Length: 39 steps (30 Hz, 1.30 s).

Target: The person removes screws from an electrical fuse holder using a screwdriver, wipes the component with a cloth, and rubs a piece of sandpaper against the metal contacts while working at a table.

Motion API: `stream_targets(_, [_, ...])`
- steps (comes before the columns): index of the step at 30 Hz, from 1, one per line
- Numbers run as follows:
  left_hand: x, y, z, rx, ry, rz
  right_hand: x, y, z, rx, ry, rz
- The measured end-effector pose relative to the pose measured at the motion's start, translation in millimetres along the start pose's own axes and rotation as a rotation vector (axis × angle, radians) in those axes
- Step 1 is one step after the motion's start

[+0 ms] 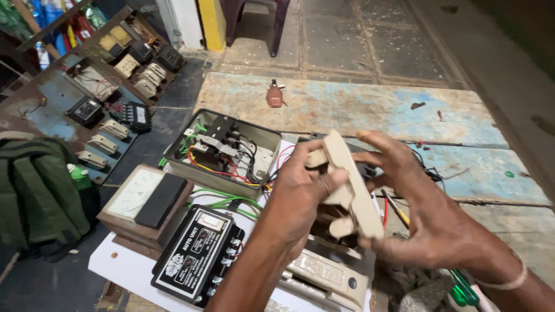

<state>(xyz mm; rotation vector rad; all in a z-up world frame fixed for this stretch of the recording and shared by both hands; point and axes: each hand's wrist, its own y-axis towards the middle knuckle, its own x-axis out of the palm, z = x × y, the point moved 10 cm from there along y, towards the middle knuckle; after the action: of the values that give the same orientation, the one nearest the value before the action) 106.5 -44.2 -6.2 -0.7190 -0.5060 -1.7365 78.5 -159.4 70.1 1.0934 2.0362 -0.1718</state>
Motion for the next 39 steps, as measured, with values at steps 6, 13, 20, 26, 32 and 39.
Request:
stream_targets(6, [-18.9,-4.2,32.0,0.257,0.147,0.207,35.8,3.4,57.4,0.487,0.522,0.063])
stream_targets(13, [-54.2,-28.2,57.6,0.049,0.489,0.201,41.9,-14.0,64.0,0.590,-0.067,-0.031])
stream_targets(20, [-45.4,-28.0,41.6,-0.076,0.862,0.122,51.9,-31.8,35.6,0.152,-0.273,0.035])
stream_targets(26, [-40.9,-24.7,34.6,-0.059,0.972,0.095,61.3,-35.7,32.8,0.310,-0.163,0.036])
stream_targets(32, [-35.8,-23.9,38.6,0.036,1.229,0.078,59.3,-32.3,41.1,0.407,-0.330,-0.050])
stream_targets(39, [-40.1,-15.9,30.6,-0.102,1.293,0.109,56.7,-12.0,36.6,0.475,-0.236,-0.091])
